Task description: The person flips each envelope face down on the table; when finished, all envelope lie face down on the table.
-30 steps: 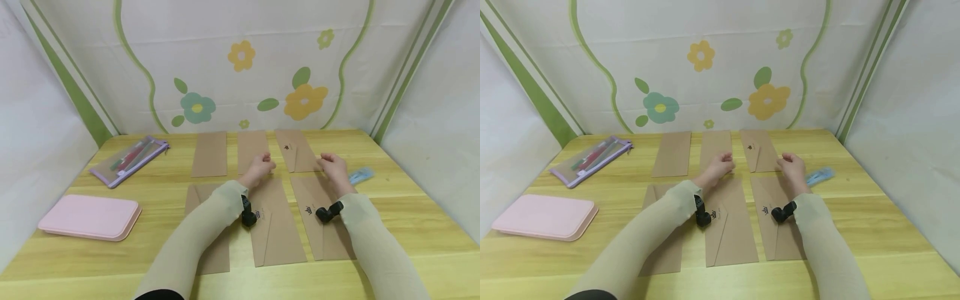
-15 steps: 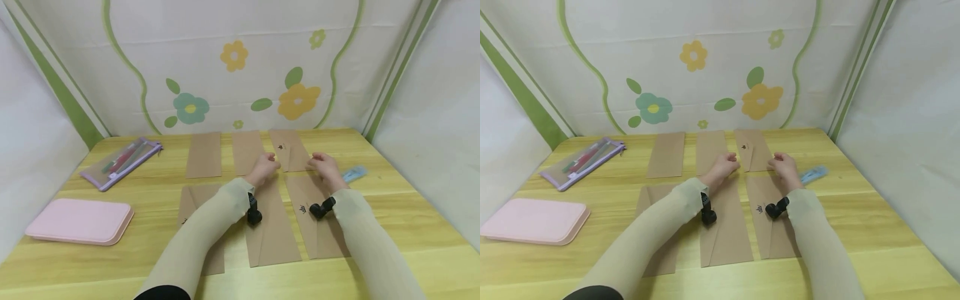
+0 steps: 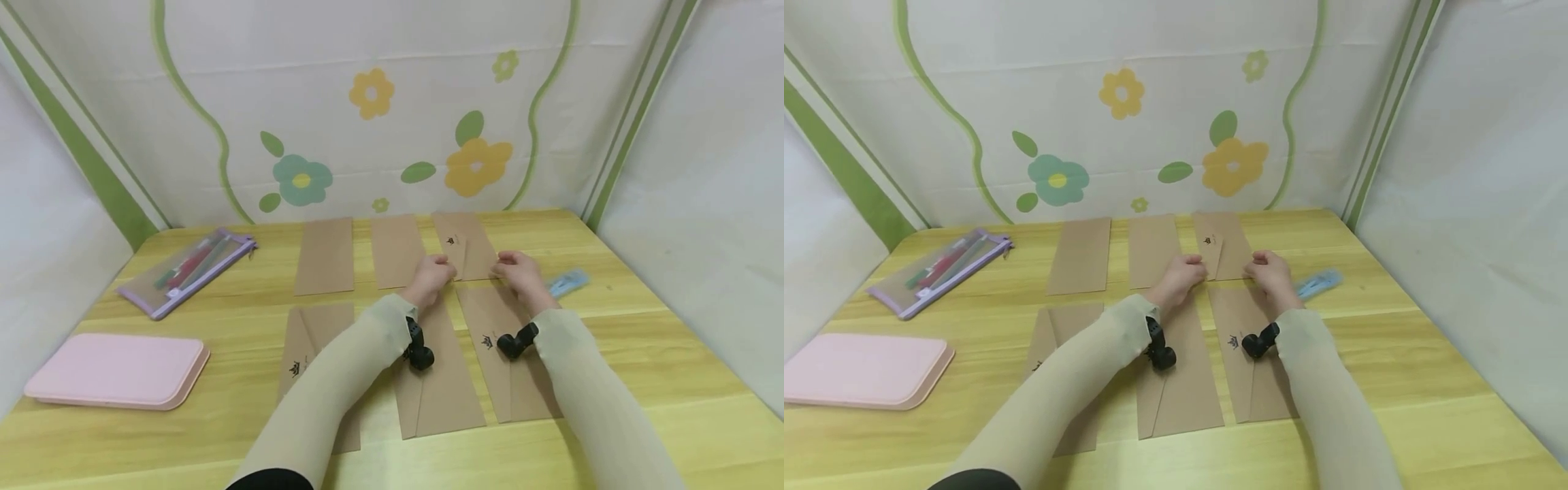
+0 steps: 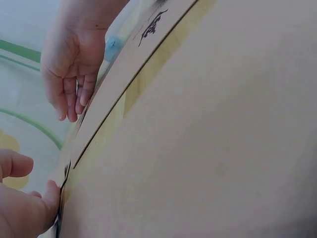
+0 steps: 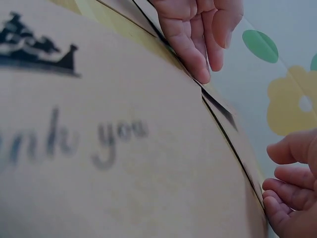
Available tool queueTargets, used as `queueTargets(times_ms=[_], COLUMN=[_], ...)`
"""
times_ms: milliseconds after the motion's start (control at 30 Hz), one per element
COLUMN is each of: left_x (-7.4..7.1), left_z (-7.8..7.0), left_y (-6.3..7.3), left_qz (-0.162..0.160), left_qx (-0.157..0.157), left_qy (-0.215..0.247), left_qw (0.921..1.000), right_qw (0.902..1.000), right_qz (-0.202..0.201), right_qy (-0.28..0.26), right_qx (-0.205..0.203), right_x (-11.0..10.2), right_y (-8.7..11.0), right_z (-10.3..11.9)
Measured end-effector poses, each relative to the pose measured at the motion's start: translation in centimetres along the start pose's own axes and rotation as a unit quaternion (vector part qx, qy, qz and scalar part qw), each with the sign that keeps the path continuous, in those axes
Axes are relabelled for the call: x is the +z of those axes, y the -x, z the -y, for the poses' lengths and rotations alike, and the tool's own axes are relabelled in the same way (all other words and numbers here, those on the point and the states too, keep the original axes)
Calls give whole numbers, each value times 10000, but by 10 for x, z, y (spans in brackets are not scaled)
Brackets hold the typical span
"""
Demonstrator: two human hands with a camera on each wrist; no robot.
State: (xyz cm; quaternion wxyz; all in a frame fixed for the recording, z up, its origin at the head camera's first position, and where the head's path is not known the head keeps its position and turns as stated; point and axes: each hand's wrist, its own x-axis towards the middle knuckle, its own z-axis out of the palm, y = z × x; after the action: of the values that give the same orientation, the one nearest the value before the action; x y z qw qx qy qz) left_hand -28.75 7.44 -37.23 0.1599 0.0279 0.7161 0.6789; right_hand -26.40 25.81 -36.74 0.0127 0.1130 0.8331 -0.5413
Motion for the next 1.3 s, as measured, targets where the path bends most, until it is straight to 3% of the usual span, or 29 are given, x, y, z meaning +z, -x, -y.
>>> queueTargets(times_ms=[167, 367, 700, 1000, 1300], left_x=[1, 0, -6, -19, -32], left_z=[-1, -1, -8, -5, -10], left_y=[2, 4, 6, 6, 8], left_qz=[-29, -182, -416, -683, -885], left_qx=[-11, 68, 374, 674, 862], left_qy=[139, -15, 65, 786, 1126], left_qw=[9999, 9998, 9984, 9923, 9859], right_qw=[10000, 9999, 9999, 9999, 9989], right_qz=[-24, -42, -111, 90, 369], right_qy=[92, 92, 49, 42, -274], right_qx=[5, 63, 79, 43, -46], right_x=[0, 3, 11, 25, 38], right_y=[1, 4, 4, 7, 8], right_z=[0, 4, 8, 10, 16])
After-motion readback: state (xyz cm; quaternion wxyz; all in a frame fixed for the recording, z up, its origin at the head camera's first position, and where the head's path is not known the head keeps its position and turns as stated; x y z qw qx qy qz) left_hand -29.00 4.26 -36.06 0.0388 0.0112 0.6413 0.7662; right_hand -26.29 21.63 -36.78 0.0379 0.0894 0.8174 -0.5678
